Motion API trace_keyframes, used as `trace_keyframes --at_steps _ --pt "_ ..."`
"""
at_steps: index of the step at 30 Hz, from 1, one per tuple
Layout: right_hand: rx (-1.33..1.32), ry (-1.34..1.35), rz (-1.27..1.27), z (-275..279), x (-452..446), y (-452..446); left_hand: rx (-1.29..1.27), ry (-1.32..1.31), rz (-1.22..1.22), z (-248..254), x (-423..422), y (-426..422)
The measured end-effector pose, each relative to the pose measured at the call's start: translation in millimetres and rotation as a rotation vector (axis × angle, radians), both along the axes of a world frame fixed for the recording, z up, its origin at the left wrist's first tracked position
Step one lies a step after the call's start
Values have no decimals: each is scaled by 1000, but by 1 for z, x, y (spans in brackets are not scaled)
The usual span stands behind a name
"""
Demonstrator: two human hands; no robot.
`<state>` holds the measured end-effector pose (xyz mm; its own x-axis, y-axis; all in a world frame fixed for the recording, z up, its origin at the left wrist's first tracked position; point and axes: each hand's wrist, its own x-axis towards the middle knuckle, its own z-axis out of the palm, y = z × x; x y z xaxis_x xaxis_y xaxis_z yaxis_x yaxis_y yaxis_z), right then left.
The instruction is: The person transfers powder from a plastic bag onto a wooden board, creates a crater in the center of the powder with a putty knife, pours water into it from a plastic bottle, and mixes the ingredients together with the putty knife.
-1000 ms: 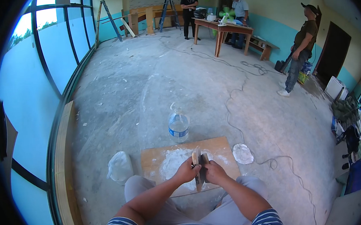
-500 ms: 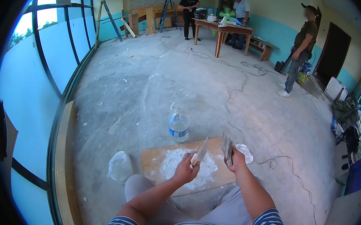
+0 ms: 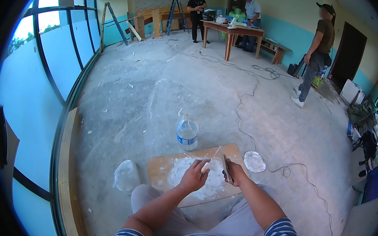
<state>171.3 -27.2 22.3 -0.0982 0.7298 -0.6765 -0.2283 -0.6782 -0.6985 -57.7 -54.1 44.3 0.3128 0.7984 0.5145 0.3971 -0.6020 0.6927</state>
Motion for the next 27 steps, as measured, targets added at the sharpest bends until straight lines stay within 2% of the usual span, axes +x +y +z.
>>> trace_keyframes --at_steps 3,4,7,8,11,16,27 --pt "162 -174 27 -4 -2 -1 -181 22 101 -10 2 3" --pt "238 -224 35 -8 -1 -1 -161 8 138 -13 0 8" --pt "333 -116 -144 -18 1 0 -339 -18 206 -14 -6 16" --pt "326 -171 -156 -20 4 2 -408 -81 231 -12 -7 16" --pt "346 -310 -164 -30 14 7 -458 -182 220 -30 -5 23" --pt "474 -581 -85 -36 10 7 -516 -235 235 -23 -6 20" --pt "534 -782 18 -17 -2 -1 -648 -183 245 -17 -5 20"
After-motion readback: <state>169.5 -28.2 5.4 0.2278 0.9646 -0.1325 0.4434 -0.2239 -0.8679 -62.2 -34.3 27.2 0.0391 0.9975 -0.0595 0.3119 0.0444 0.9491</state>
